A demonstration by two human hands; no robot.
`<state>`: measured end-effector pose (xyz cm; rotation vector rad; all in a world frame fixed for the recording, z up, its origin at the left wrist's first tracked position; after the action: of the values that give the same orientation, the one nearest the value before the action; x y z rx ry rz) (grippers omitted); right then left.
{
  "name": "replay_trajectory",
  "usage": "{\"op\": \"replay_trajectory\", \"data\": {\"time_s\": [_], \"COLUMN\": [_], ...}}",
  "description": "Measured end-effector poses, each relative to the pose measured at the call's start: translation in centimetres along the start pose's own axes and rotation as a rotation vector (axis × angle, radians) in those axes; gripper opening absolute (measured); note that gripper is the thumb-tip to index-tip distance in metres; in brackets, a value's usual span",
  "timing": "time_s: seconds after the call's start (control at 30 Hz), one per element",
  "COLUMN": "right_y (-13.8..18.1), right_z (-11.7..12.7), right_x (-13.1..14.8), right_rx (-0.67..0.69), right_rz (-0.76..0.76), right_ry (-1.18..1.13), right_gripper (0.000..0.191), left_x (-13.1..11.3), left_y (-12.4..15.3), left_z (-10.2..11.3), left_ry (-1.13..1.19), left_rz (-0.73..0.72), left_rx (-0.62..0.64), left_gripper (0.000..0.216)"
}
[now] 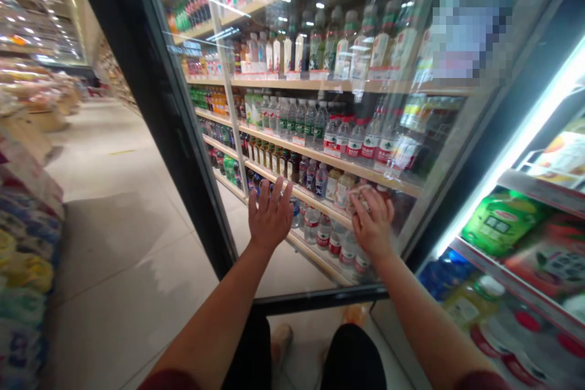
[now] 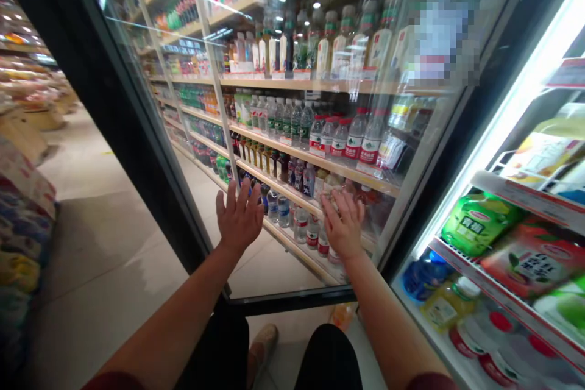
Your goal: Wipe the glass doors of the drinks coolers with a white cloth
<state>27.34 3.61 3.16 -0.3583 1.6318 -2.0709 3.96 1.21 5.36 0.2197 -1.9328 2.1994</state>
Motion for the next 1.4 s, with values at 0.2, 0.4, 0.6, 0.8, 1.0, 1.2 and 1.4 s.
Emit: {"op": "replay_trajectory", "data": {"time_s": [0.2, 0.4, 0.6, 0.8, 1.0, 1.2, 1.4], "right_y": [-3.0, 2.0, -0.8, 3.8, 2.6, -3.7, -4.9], "right_z": [3.0, 0.9, 3.8, 3.8, 4.9, 4.4, 1.7], "right_x": [-6.4, -4.6, -11.3, -14.3, -16.2, -11.3, -3.3], "right_rx": [-0.279, -0.124, -0.291, -0.383, -0.484, -0.438, -0.193], "right_rz": [-0.263, -0.190, -0.408, -0.679, -0.752, -0.481, -0.160], "right_ry": [-0.014, -0.012, 0.009, -0.033, 0.084, 0.033, -0.093], "right_gripper": [0.050, 0.051, 0.053, 0.058, 0.052, 0.055, 0.051], "left_x": [-0.1, 0.0, 0.1, 0.1, 0.4, 0.3, 0.2], "left_y": [0.1, 0.1, 0.2, 0.3, 0.6, 0.4, 0.5], "left_z": [0.0, 0.0, -0.2, -0.3, -0.6, -0.4, -0.5], "left_ry": [0.006, 0.000, -0.001, 0.009, 0.034, 0.027, 0.054], "left_rz": [0.004, 0.000, 0.010, 0.022, 0.042, 0.036, 0.041], "left_rx": [-0.003, -0.002, 0.011, 0.018, 0.031, 0.022, 0.021], "left_gripper": [0.068, 0.067, 0.066, 0.062, 0.061, 0.060, 0.062]}}
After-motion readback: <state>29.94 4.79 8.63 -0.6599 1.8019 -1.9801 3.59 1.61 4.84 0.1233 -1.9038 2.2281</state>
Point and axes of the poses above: each hand's wrist, its own y-axis away from the middle knuckle, its own z-axis out of the back of the hand, x = y × z, the point moved 8 cm from there along -y, towards the middle knuckle, and after that the axes turned 6 degrees about -y, right-handed, at the moved point
